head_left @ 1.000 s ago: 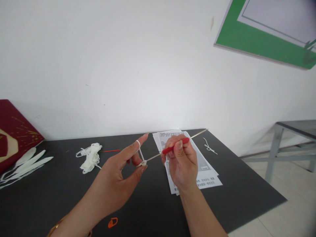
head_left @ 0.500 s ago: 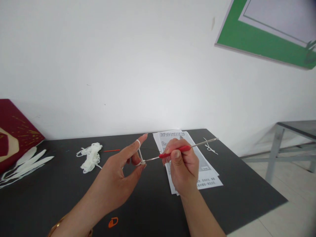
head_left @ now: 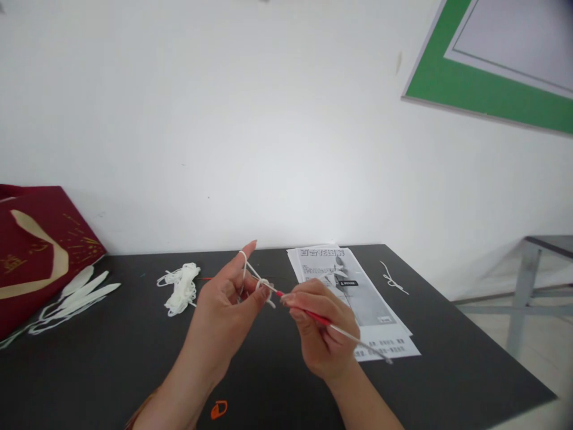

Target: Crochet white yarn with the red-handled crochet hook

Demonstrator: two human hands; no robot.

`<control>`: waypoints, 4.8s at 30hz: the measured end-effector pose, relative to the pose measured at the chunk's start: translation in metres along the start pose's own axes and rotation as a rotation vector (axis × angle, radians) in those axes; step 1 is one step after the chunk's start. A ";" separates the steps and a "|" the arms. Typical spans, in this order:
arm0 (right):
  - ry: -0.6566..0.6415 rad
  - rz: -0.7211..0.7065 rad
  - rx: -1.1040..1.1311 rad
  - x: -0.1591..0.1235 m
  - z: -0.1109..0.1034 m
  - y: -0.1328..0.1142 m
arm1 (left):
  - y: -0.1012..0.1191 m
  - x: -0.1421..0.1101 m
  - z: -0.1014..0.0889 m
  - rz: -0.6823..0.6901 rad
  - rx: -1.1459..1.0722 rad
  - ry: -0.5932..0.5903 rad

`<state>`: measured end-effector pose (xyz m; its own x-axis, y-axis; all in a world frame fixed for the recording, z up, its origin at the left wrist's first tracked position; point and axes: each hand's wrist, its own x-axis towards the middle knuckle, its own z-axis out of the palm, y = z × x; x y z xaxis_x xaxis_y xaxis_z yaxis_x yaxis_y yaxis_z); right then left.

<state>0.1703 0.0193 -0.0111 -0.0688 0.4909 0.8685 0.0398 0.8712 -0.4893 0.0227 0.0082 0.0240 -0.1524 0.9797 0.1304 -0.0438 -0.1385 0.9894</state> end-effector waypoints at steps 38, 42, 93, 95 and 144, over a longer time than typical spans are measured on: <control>-0.082 -0.018 -0.002 0.002 0.004 -0.003 | 0.001 0.003 -0.005 0.079 -0.440 0.019; -0.141 -0.205 -0.159 0.003 0.002 -0.005 | 0.001 0.005 -0.005 0.000 -0.522 -0.027; 0.253 0.456 0.629 0.022 -0.013 0.000 | 0.006 0.009 -0.027 -0.071 -0.143 -0.344; 0.276 0.530 0.684 0.022 -0.012 0.002 | 0.005 0.009 -0.027 -0.027 -0.103 -0.307; 0.366 0.831 0.761 0.023 0.000 0.004 | 0.005 -0.002 -0.010 0.171 -0.040 -0.111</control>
<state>0.1690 0.0337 0.0070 -0.0075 0.9851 0.1720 -0.6741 0.1220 -0.7285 0.0125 0.0045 0.0284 -0.0517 0.9509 0.3050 -0.0657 -0.3080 0.9491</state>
